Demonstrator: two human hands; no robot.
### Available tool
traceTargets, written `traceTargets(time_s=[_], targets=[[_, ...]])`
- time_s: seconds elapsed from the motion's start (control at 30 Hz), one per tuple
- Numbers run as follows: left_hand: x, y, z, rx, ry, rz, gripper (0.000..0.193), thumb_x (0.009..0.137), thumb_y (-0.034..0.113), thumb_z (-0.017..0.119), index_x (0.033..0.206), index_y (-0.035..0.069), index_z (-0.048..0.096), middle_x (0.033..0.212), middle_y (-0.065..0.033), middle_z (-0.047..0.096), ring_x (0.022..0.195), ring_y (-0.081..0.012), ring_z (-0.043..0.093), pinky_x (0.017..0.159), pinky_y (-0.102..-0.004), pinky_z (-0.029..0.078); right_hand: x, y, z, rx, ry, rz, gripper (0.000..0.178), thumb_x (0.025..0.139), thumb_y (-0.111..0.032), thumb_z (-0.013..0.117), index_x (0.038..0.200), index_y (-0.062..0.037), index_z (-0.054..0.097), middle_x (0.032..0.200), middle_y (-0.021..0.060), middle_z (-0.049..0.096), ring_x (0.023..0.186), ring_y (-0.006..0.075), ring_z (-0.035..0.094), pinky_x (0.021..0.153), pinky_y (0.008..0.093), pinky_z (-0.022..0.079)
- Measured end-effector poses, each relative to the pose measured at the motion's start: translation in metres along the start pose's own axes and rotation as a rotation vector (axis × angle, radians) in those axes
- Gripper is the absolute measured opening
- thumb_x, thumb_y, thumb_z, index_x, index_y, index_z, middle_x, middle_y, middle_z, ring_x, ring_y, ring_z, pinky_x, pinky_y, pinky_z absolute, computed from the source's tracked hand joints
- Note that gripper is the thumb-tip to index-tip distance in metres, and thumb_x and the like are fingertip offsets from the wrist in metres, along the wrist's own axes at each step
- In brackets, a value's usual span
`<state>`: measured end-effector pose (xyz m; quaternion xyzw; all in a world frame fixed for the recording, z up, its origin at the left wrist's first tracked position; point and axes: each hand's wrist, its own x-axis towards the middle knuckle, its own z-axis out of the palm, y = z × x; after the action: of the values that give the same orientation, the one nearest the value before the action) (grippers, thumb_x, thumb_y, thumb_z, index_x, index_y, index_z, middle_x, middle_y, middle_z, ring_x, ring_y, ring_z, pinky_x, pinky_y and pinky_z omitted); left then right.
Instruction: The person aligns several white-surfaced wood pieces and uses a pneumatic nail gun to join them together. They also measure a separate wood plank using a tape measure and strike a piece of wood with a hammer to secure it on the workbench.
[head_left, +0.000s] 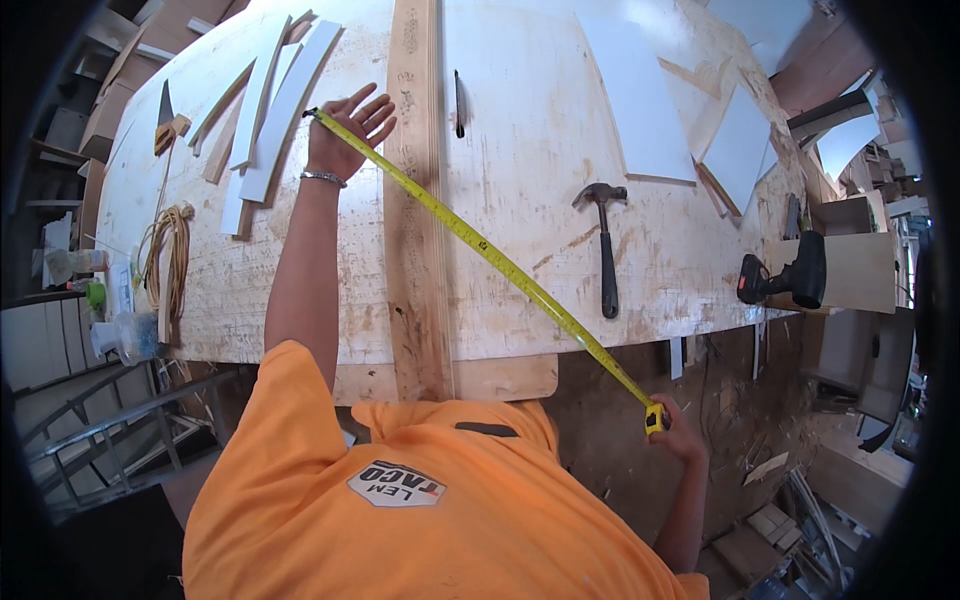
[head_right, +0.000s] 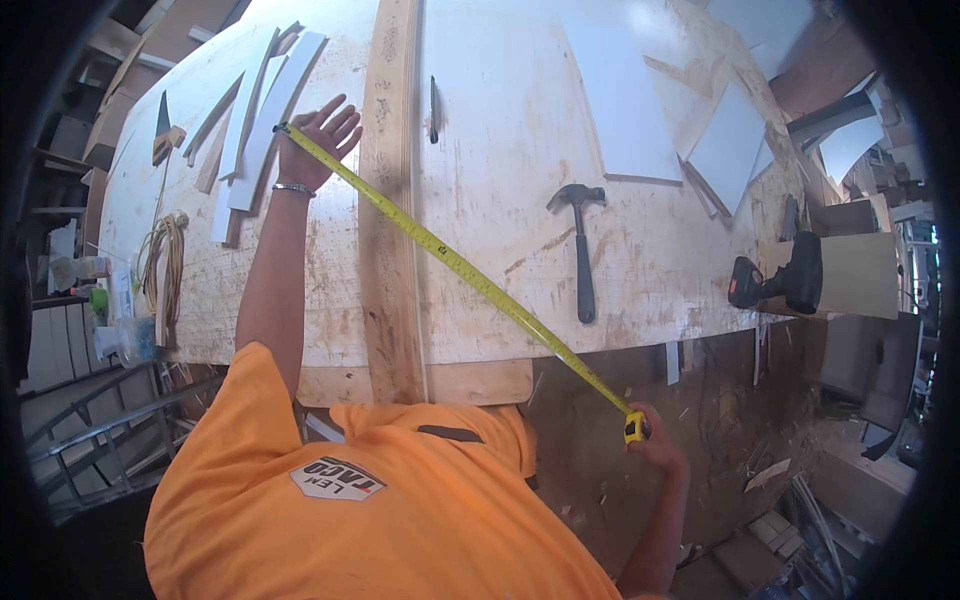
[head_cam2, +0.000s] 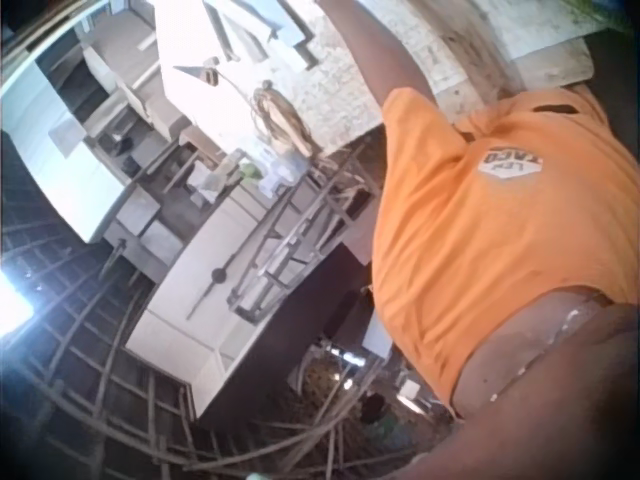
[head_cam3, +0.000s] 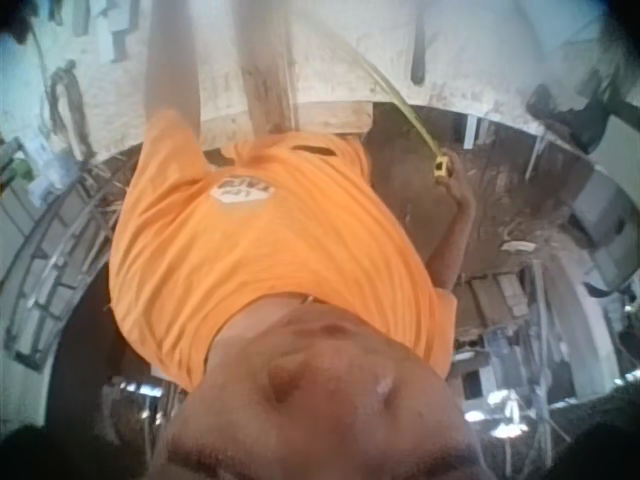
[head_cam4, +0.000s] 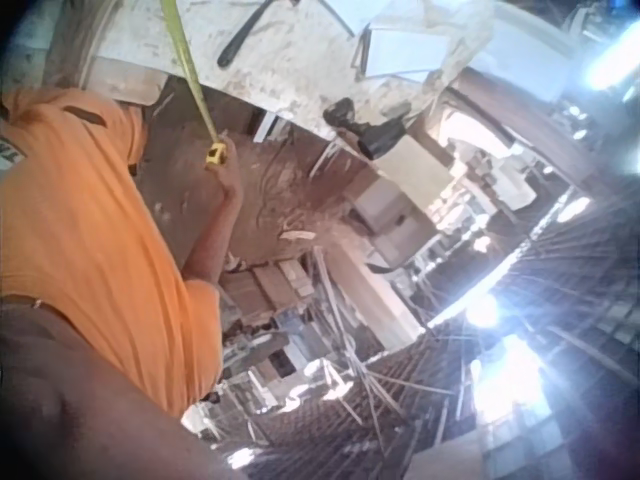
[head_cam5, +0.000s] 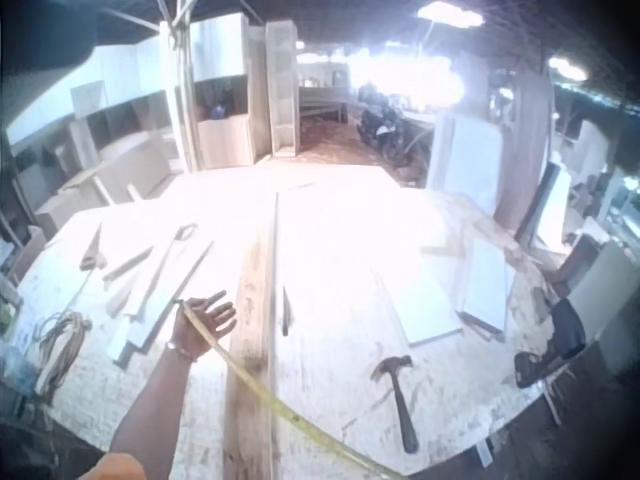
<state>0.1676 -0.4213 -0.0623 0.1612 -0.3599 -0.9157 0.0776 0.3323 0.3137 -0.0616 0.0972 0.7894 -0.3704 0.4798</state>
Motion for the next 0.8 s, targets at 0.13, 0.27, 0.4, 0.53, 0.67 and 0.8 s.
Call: traceTargets(time_s=[0.13, 0.27, 0.4, 0.53, 0.67, 0.8], targets=[[-0.017, 0.0, -0.018, -0.215, -0.137, 0.004, 0.072, 0.109, 0.055, 0.021, 0.142, -0.004, 0.049, 0.12, -0.0194, 0.061, 0.117, -0.0307, 0.058, 0.11, -0.0496, 0.046, 0.003, -0.019, 0.01, -0.056, 0.154, -0.07, 0.079, 0.067, 0.002, 0.078, 0.14, -0.0128, 0.049, 0.113, 0.005, 0.056, 0.104, 0.0173, 0.056, 0.09, 0.0321, 0.049], [-0.024, -0.001, -0.07, -0.774, 0.202, 0.133, 0.065, 0.11, 0.05, 0.024, 0.122, -0.003, 0.058, 0.082, -0.0066, 0.061, 0.073, -0.0186, 0.061, 0.074, -0.0343, 0.057, 0.022, -0.017, 0.017, 0.107, 0.194, -0.071, 0.068, 0.08, -0.01, 0.079, 0.141, -0.0092, 0.047, 0.116, 0.0098, 0.059, 0.102, 0.0199, 0.061, 0.087, 0.0344, 0.052], [-0.06, -0.013, -0.021, -0.571, 0.436, 0.567, 0.057, 0.107, 0.053, 0.041, 0.107, -0.002, 0.058, 0.064, -0.0009, 0.048, 0.051, -0.0127, 0.044, 0.054, -0.0269, 0.045, 0.036, -0.033, 0.042, 0.341, 0.204, -0.03, 0.059, 0.09, -0.02, 0.077, 0.139, -0.0031, 0.047, 0.114, 0.0095, 0.061, 0.098, 0.0184, 0.064, 0.085, 0.0353, 0.054], [-0.073, -0.014, 0.019, -0.076, 0.632, 0.707, 0.051, 0.107, 0.05, 0.048, 0.111, -0.001, 0.054, 0.072, -0.0024, 0.05, 0.065, -0.0135, 0.051, 0.069, -0.028, 0.046, 0.054, -0.105, 0.095, 0.522, 0.243, -0.181, 0.056, 0.094, -0.022, 0.074, 0.139, -0.0004, 0.05, 0.115, 0.0101, 0.062, 0.101, 0.0199, 0.066, 0.09, 0.0365, 0.055], [-0.071, -0.055, 0.027, 0.151, 0.46, 0.57, 0.037, 0.11, 0.035, 0.045, 0.123, 0.001, 0.053, 0.104, -0.0088, 0.061, 0.112, -0.0199, 0.057, 0.099, -0.0349, 0.048, 0.104, -0.157, 0.144, 0.181, 0.35, -0.437, 0.07, 0.089, -0.026, 0.078, 0.143, 0.0037, 0.047, 0.125, 0.0175, 0.06, 0.116, 0.0288, 0.062, 0.099, 0.0414, 0.051], [-0.083, -0.112, 0.036, 0.658, 0.58, 0.405, 0.039, 0.109, 0.033, 0.051, 0.131, 0.004, 0.064, 0.106, -0.007, 0.063, 0.092, -0.014, 0.061, 0.079, -0.0269, 0.051, 0.144, -0.214, 0.174, -0.265, 0.578, -0.452, 0.078, 0.081, -0.033, 0.08, 0.142, 0.003, 0.048, 0.126, 0.0242, 0.052, 0.118, 0.0407, 0.055, 0.1, 0.0471, 0.048]])
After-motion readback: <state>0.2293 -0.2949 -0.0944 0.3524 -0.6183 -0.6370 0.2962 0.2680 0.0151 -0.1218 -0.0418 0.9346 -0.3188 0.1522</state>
